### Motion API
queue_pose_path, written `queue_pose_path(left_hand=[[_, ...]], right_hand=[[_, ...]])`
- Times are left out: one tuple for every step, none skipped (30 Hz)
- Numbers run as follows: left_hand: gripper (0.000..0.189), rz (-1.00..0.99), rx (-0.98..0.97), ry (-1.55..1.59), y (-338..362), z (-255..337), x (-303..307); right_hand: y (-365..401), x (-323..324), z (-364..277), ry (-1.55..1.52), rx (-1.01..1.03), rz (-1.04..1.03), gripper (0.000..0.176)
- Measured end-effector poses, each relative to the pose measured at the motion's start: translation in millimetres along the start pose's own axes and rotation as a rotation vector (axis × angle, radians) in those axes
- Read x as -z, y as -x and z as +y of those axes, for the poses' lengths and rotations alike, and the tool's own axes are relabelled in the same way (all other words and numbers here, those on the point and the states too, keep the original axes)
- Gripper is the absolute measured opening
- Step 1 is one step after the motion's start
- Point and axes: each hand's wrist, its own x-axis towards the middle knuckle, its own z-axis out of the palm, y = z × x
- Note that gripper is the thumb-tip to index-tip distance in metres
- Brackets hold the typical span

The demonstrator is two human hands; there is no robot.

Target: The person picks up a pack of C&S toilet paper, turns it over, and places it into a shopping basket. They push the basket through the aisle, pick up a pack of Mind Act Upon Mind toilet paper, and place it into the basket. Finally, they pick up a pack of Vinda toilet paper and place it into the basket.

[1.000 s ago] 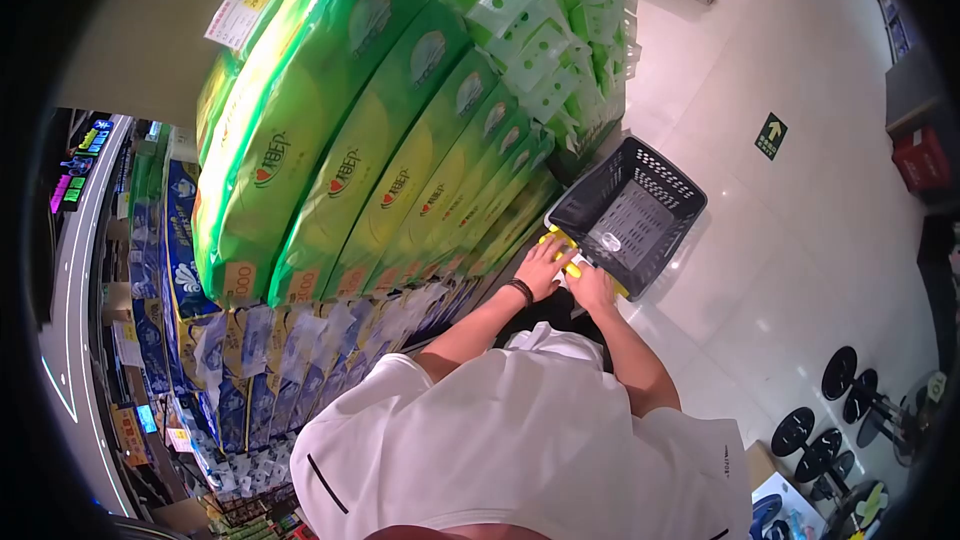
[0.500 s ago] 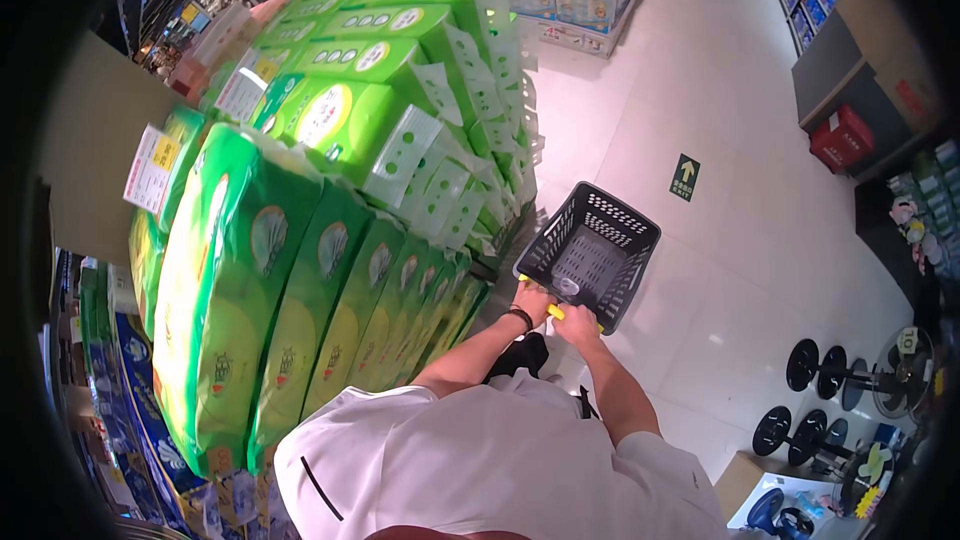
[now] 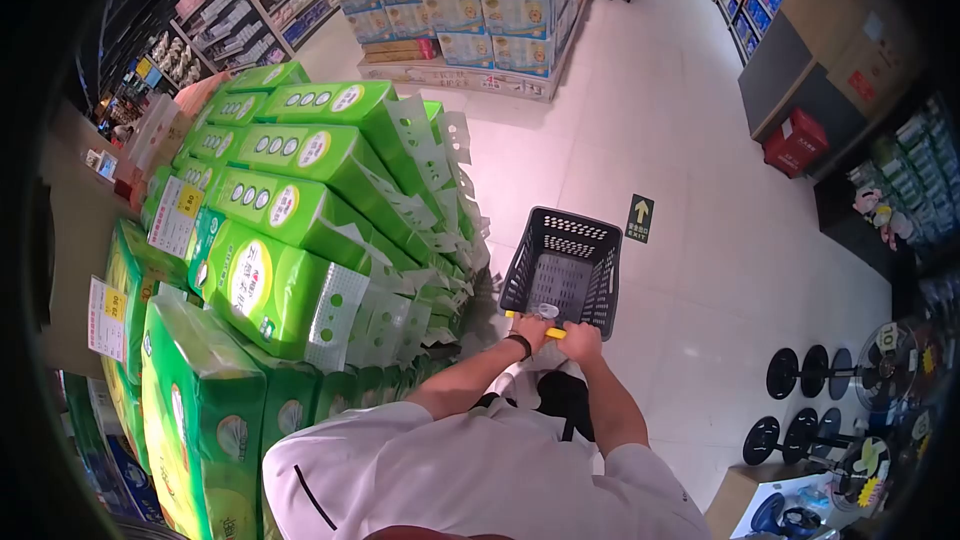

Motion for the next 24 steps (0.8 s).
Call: queue_pose_path(left_hand=[[0.027, 0.008, 0.001, -0.003, -13, -3, 6], [0.027, 0.013, 0.0, -0.008, -26, -3, 11], [0.028, 0.015, -0.002, -0.012, -39, -2, 15], [0.029, 0.013, -0.002, -0.01, -55, -2, 22], [0.031, 0.007, 0.006, -0.015, -72, -3, 30], [0.032, 0.008, 0.017, -0.017, -91, -3, 37], [0.033, 0.01, 0.032, -0.016, -111, -2, 43], [0.034, 0.005, 0.052, -0.006, -129, -1, 49], [0.036, 0.001, 0.074, 0.003, -147, -2, 55], [0.037, -0.005, 0.097, 0.012, -164, -3, 61], [0.038, 0.024, 0.102, 0.016, -178, -4, 66], [0.04, 0.06, 0.106, 0.021, -198, -10, 63], [0.043, 0.095, 0.109, 0.027, -214, -12, 69], [0.046, 0.09, 0.112, 0.062, -228, -15, 75], [0.047, 0.113, 0.109, 0.086, -242, -19, 79], [0.048, 0.135, 0.108, 0.11, -255, -24, 82], [0.049, 0.156, 0.107, 0.131, -268, -30, 84], [0.05, 0.192, 0.124, 0.155, -279, -33, 89], [0.049, 0.226, 0.14, 0.154, -291, -35, 94], [0.049, 0.258, 0.161, 0.158, -303, -37, 97], [0.048, 0.292, 0.184, 0.16, -314, -40, 102], [0.048, 0.25, 0.231, 0.138, -327, -42, 112], [0.048, 0.257, 0.259, 0.142, -339, -44, 123], [0.048, 0.266, 0.286, 0.149, -353, -49, 128]], right_hand=[[-11, 4, 5, 0.0, 0.016, -0.003, 0.025], [-24, 9, 11, 0.004, 0.02, 0.006, 0.026], [-36, 15, 17, 0.005, 0.021, -0.006, 0.026], [-52, 23, 24, 0.01, 0.024, -0.017, 0.027], [-70, 33, 31, 0.021, 0.032, -0.023, 0.027], [-90, 40, 39, 0.032, 0.047, -0.028, 0.029], [-110, 48, 49, 0.033, 0.068, -0.038, 0.029], [-129, 56, 57, 0.034, 0.09, -0.051, 0.029], [-149, 65, 66, 0.035, 0.114, -0.064, 0.029], [-169, 73, 73, 0.035, 0.129, -0.085, 0.028], [-188, 80, 79, 0.033, 0.144, -0.107, 0.028], [-210, 92, 86, 0.036, 0.162, -0.125, 0.027], [-232, 103, 93, 0.038, 0.189, -0.143, 0.027], [-251, 112, 97, 0.037, 0.215, -0.162, 0.027], [-267, 119, 101, 0.033, 0.241, -0.186, 0.027], [-287, 126, 105, 0.048, 0.266, -0.202, 0.027], [-306, 133, 109, 0.063, 0.286, -0.223, 0.027], [-324, 142, 111, 0.08, 0.308, -0.245, 0.027], [-341, 150, 112, 0.101, 0.334, -0.27, 0.027], [-358, 156, 111, 0.139, 0.365, -0.277, 0.026], [-378, 157, 112, 0.177, 0.399, -0.282, 0.026], [-398, 154, 112, 0.218, 0.435, -0.285, 0.025], [-416, 152, 112, 0.264, 0.437, -0.257, 0.025], [-435, 150, 112, 0.312, 0.44, -0.226, 0.026]])
